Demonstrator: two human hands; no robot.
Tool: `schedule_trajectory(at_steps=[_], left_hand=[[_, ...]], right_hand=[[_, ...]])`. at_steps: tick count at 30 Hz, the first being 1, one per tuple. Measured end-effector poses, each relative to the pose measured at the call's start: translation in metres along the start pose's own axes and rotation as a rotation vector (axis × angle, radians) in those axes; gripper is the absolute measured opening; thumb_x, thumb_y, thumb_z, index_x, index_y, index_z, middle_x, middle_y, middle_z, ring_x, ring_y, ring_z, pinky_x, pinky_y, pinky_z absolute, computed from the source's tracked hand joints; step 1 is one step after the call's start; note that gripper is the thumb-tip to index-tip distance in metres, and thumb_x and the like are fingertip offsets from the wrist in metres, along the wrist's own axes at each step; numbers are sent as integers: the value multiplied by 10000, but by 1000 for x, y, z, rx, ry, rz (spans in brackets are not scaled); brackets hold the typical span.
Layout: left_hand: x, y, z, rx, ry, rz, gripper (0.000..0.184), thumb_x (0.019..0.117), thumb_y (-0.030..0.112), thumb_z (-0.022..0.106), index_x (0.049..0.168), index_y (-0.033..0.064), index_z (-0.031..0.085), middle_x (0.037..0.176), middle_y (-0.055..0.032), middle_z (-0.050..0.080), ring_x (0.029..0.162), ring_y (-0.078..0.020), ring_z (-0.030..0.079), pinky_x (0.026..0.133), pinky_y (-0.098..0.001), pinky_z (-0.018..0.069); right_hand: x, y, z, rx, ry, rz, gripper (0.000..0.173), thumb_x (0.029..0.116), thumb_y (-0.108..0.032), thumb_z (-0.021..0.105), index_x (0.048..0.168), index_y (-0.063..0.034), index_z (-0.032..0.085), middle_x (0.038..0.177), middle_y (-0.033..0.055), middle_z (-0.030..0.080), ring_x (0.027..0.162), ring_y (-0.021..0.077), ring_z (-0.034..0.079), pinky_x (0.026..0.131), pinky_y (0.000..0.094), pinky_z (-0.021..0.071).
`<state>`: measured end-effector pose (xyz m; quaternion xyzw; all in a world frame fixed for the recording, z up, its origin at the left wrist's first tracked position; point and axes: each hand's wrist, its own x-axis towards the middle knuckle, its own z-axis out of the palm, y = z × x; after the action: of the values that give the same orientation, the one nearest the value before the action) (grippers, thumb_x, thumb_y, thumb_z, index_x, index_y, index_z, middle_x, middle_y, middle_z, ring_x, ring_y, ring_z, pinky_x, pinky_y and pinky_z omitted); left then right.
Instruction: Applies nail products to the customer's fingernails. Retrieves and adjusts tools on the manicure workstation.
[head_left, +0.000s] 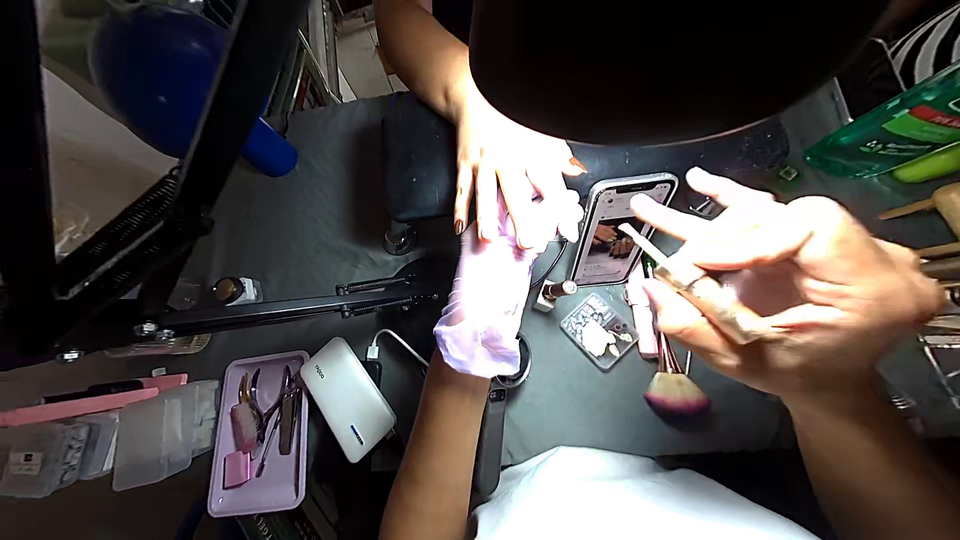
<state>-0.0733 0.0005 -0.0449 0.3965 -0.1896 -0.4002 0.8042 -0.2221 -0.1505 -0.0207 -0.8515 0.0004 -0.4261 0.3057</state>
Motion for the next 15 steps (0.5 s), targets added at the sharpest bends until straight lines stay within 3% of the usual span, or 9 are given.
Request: schedule_trajectory(at_steps=[3, 5, 7, 10, 15], left_hand=[[1, -1, -1, 19, 24, 39, 198, 1061, 124, 500, 1210, 155, 626, 1060, 9, 672, 966, -54, 646, 856, -189, 536], [4, -2, -2, -10, 20, 66, 224, 1067, 116, 479, 1250, 147, 604, 1106, 2, 672, 1021, -62, 646, 906, -205, 533], [6, -2, -2, -42, 59, 53, 221, 1077, 144, 466, 1251, 147, 603, 1118, -1, 674, 1049, -74, 647, 926, -224, 536], [5, -3, -4, -16, 50, 57, 236, 1056, 96, 498, 1261, 144, 604, 1155, 2, 671, 1089, -78, 640, 942, -231, 534], [1, -6, -3, 14, 90, 85, 196, 1027, 67, 545, 1175, 172, 621, 1063, 46, 670, 1020, -28, 640, 899, -193, 533]], right_hand=[[9, 3, 23, 30, 7, -41, 159, 836, -137, 737, 847, -68, 595, 920, 18, 744, 1000, 119, 733, 1088, 463, 539], [11, 6, 31, 55, -10, -42, 146, 835, -120, 734, 827, -63, 600, 893, 13, 732, 971, 91, 731, 1101, 452, 534], [10, 6, 34, 25, -12, -24, 133, 833, -141, 728, 813, -82, 610, 854, -8, 707, 889, 32, 695, 925, 289, 586], [8, 7, 34, -31, -35, -24, 168, 852, -161, 716, 785, -85, 582, 835, 20, 687, 849, 36, 674, 783, 204, 564], [7, 7, 34, -61, -51, -32, 184, 865, -159, 724, 777, -72, 589, 825, 60, 711, 808, 66, 684, 853, 285, 567]])
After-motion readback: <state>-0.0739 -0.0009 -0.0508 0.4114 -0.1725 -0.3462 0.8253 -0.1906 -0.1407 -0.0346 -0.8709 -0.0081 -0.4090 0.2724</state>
